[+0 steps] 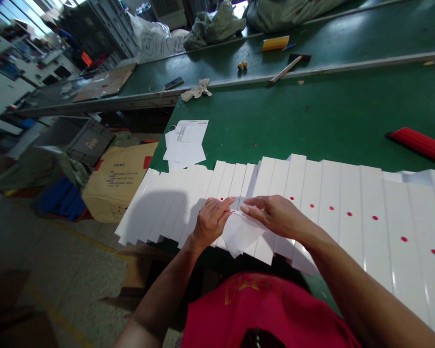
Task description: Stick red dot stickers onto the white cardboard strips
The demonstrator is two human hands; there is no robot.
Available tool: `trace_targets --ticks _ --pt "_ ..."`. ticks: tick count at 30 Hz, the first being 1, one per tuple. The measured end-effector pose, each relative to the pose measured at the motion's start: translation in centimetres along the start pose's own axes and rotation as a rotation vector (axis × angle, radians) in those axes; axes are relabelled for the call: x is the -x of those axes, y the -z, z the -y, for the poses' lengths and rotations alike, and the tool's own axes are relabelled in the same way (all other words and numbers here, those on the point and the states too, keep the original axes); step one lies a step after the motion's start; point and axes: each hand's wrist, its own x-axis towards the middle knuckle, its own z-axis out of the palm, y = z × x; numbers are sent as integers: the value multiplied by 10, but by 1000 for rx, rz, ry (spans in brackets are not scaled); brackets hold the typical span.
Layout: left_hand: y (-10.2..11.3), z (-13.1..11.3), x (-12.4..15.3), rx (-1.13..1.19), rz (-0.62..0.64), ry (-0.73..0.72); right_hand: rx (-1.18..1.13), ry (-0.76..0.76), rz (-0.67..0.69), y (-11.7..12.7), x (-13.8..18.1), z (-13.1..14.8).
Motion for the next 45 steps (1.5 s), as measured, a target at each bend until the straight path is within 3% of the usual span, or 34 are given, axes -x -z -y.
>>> trace_targets --ticks 10,24,31,38,45 --pt "-3 -4 -3 -40 -211 -92 -321 -36 -18 -21 -4 0" --pt "-6 -5 -6 7 -291 -47 -614 -127 -65 -42 -1 3" --pt "13 -10 -9 137 -210 100 -388 -146 -136 -42 -4 6" --pt "17 -16 -13 -62 -64 87 -265 -99 -137 -42 -4 10" --pt "13 -18 -12 -111 -38 98 -171 -88 -119 -45 -8 8"
